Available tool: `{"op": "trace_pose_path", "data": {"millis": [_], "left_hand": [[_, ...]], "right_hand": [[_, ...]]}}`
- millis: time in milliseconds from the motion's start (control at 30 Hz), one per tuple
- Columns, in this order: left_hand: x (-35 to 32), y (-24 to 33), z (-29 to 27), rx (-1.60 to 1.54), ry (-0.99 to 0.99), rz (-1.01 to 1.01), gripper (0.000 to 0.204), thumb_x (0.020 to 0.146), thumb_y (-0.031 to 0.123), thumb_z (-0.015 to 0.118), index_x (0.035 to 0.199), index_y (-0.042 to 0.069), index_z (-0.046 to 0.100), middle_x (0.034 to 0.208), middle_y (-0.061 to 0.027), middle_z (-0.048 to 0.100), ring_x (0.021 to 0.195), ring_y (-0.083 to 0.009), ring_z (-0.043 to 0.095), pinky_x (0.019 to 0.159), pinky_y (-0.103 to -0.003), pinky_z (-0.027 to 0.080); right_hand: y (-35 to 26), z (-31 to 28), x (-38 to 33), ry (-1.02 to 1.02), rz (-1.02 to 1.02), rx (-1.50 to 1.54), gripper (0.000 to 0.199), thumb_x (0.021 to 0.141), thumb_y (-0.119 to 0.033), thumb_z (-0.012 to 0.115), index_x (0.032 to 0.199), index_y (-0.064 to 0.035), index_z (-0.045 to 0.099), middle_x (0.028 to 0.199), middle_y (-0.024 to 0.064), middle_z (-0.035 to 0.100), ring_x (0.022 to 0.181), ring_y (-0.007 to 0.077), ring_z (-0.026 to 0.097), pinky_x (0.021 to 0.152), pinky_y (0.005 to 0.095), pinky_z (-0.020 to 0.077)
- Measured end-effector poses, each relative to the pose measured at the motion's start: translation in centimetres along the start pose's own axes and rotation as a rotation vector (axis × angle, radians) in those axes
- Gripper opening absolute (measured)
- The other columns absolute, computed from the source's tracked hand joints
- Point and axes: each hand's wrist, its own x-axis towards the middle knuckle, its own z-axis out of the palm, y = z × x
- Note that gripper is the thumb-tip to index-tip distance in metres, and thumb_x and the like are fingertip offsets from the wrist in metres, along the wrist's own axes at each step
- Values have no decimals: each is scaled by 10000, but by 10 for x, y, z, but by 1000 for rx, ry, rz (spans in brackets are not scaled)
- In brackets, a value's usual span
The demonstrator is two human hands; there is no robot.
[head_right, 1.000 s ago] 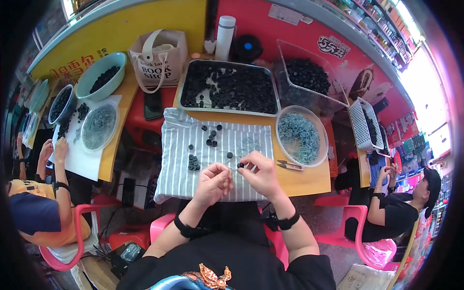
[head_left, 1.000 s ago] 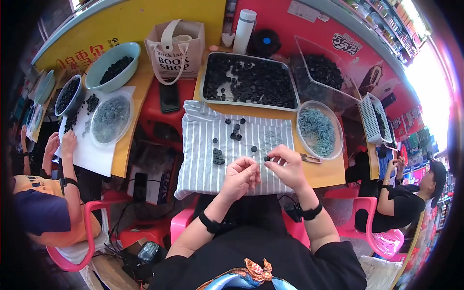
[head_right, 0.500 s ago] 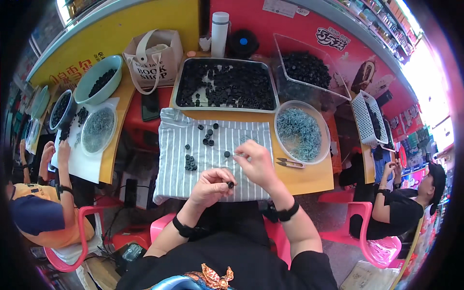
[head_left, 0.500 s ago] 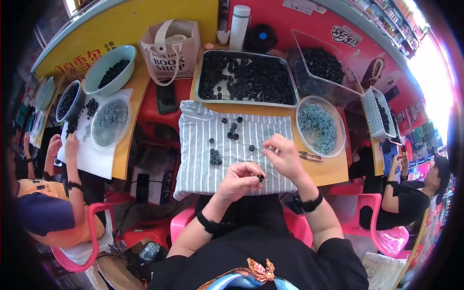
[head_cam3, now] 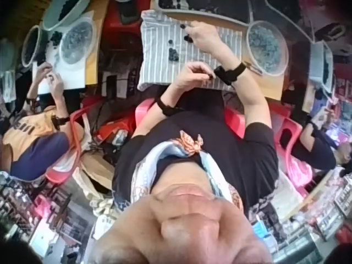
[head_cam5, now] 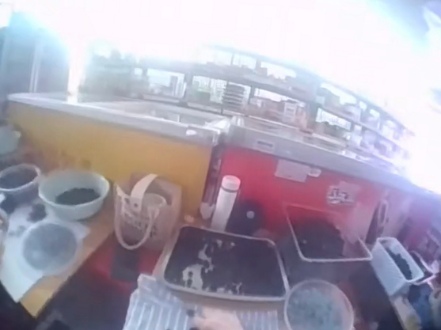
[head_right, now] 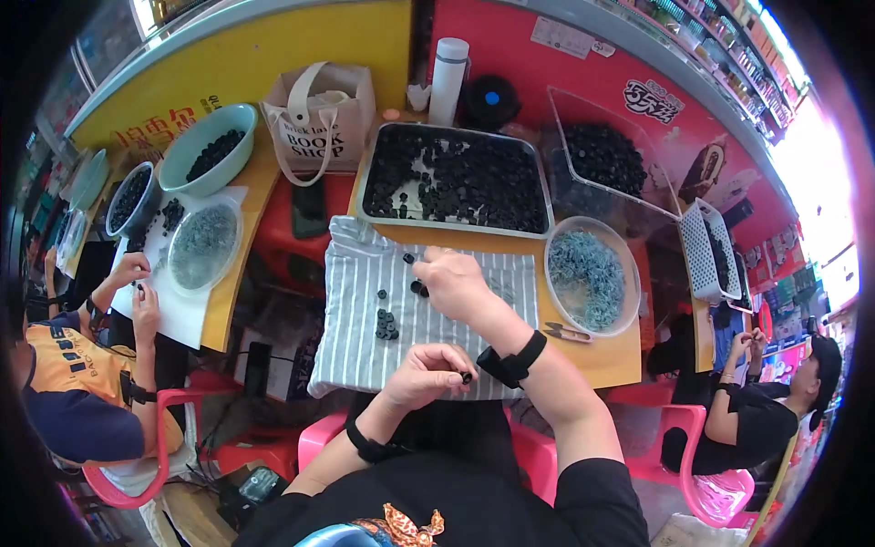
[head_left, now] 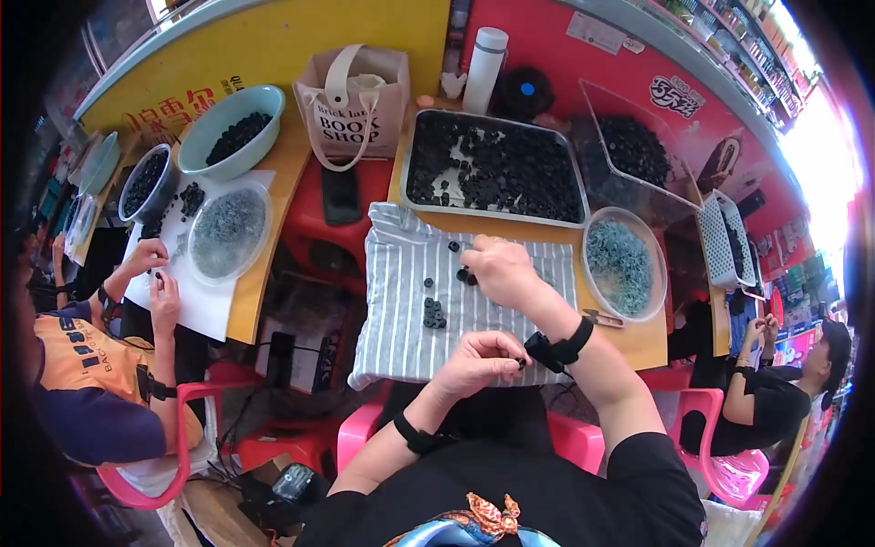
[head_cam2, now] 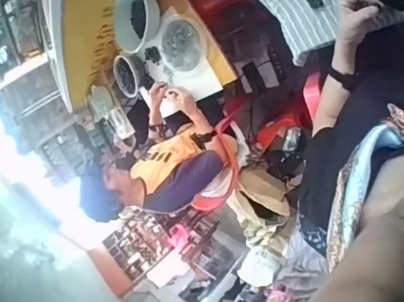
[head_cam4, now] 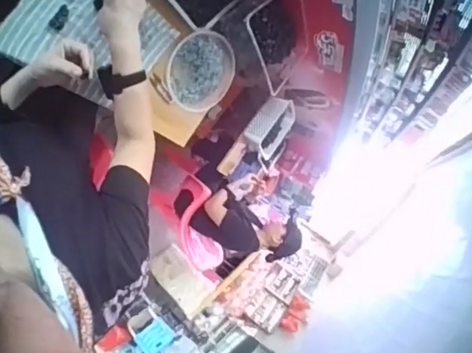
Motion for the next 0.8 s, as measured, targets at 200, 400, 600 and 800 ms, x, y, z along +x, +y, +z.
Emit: {"op": "trace_pose_path", "data": {"millis": [200,400,600,800], "left_hand": [[0,1,0,-96,58,63,137,861,20,707,992,-5,672,994,-175,665,805,-196,658,707,-294,568],[3,2,-1,-95,87,71,118,867,-16,673,985,-6,668,1014,-151,650,844,-191,647,766,-309,571],[4,2,1,-130,87,114,132,875,-13,681,1006,0,677,1027,-146,678,798,-157,653,749,-296,567],[2,1,0,-114,147,136,136,883,43,678,1016,16,674,1042,-159,668,818,-208,644,699,-298,516]], "right_hand": [[-7,-57,-56,119,112,232,66,760,-55,656,824,-68,653,788,113,562,759,325,609,619,436,482],[-31,-26,-121,126,44,7,57,752,-58,607,807,-46,610,766,110,508,744,318,579,621,425,477],[-22,-19,-133,281,213,210,135,768,-58,646,901,-41,660,798,112,542,789,321,597,643,420,481],[-7,-11,-116,183,297,251,30,815,-97,664,838,-99,683,813,121,550,795,341,600,671,454,476]]}}
